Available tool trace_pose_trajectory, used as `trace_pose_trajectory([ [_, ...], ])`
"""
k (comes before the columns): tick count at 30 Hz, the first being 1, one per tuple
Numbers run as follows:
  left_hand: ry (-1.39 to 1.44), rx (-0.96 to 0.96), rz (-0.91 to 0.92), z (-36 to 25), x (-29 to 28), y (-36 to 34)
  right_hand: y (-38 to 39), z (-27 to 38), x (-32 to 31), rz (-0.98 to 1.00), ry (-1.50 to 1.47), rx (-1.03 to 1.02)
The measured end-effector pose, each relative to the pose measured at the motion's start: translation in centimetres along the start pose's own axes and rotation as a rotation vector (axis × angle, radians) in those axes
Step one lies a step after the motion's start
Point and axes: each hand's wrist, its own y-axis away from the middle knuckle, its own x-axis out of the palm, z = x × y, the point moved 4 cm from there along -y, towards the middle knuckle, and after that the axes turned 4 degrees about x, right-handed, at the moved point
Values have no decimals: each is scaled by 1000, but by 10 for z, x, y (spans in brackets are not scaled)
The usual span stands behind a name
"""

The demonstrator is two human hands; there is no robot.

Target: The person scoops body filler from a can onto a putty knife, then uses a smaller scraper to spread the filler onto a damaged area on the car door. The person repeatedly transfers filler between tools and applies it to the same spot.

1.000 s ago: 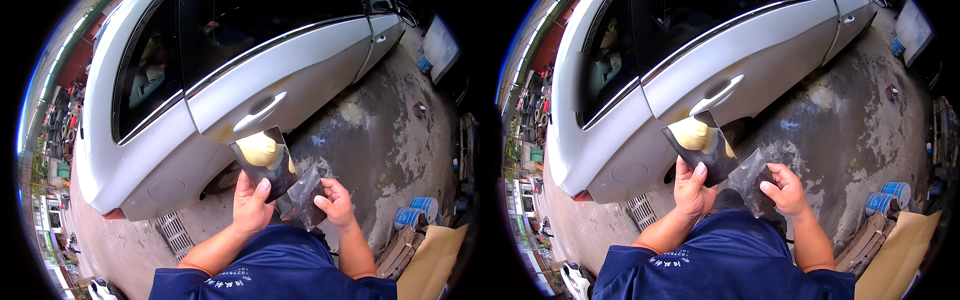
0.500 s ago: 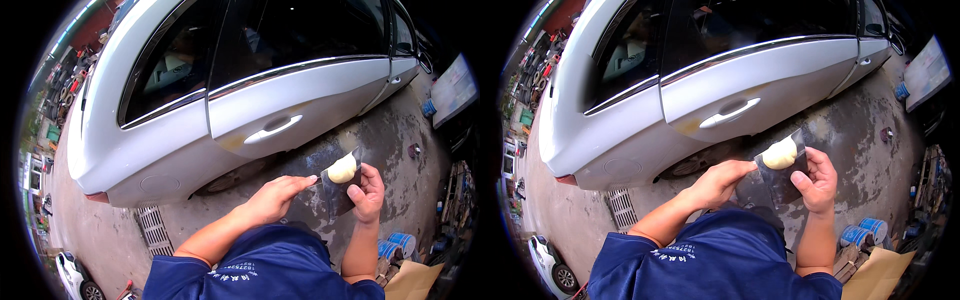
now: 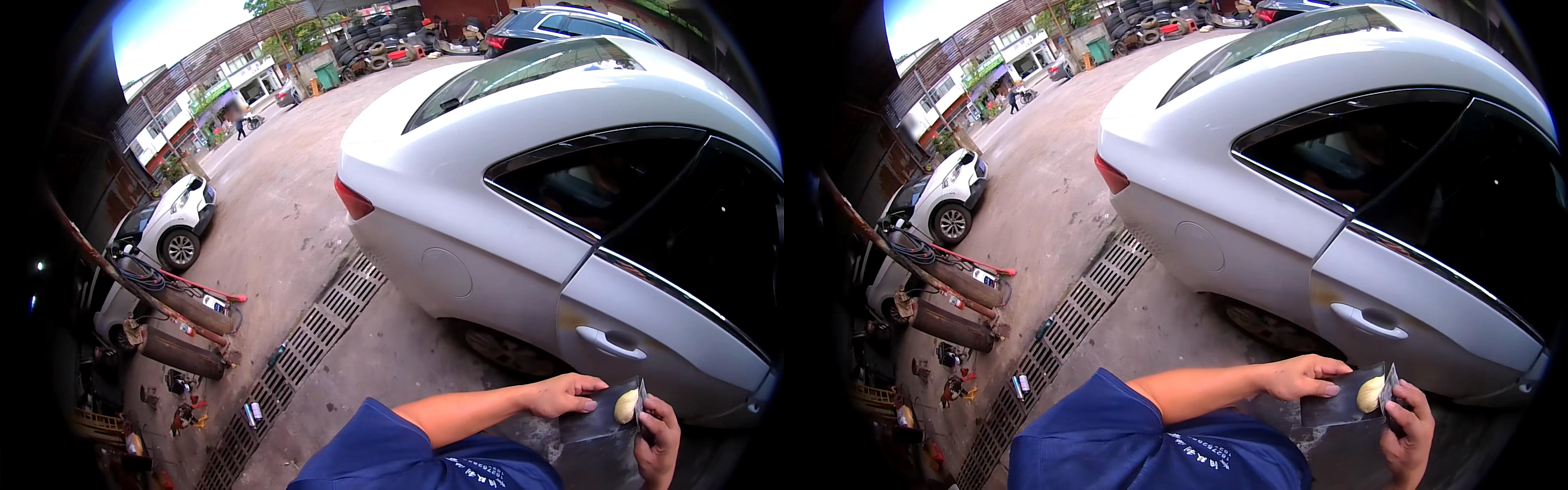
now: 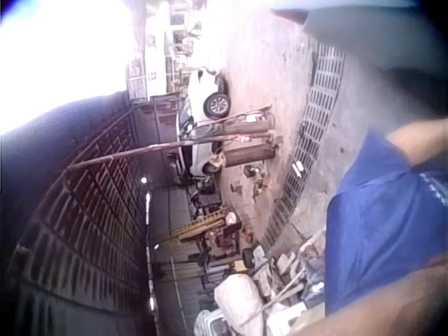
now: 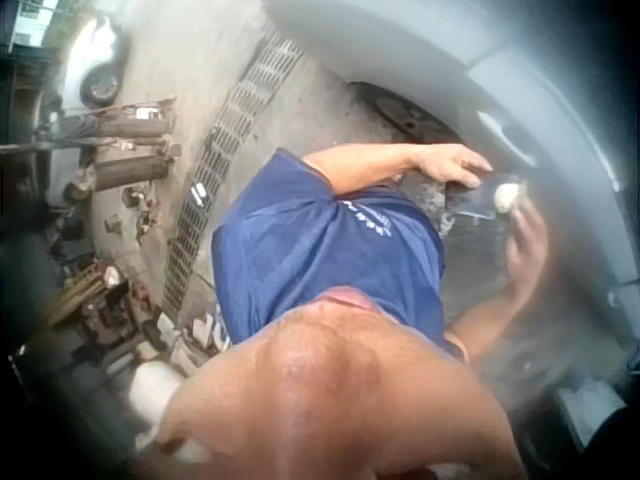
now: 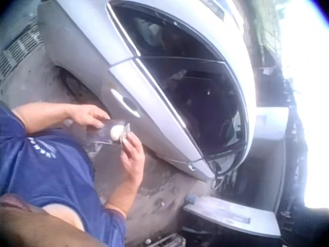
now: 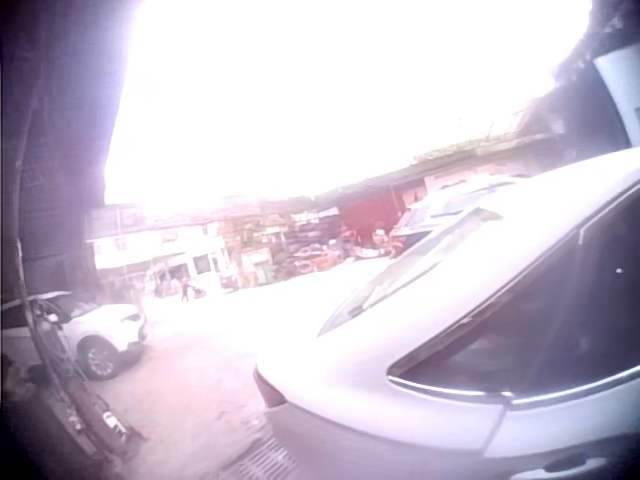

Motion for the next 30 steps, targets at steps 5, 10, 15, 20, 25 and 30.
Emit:
trace_pose_trajectory([
  [5,167,140,-221,10,36,-19,29,-24,-33,-170,175,197],
  [10,275,154,-545,24,51,-19,44,-25,-29,-401,256,115],
  [15,275,194,-587,35,88,-33,59,-21,-30,-443,464,-84],
  [20,313,159,-574,52,96,-42,69,-16,-32,-444,562,-78],
  [25,247,131,-539,45,87,-27,56,-12,-3,-310,651,-60],
  [30,-791,393,-543,9,72,-17,61,-33,12,-246,323,114],
])
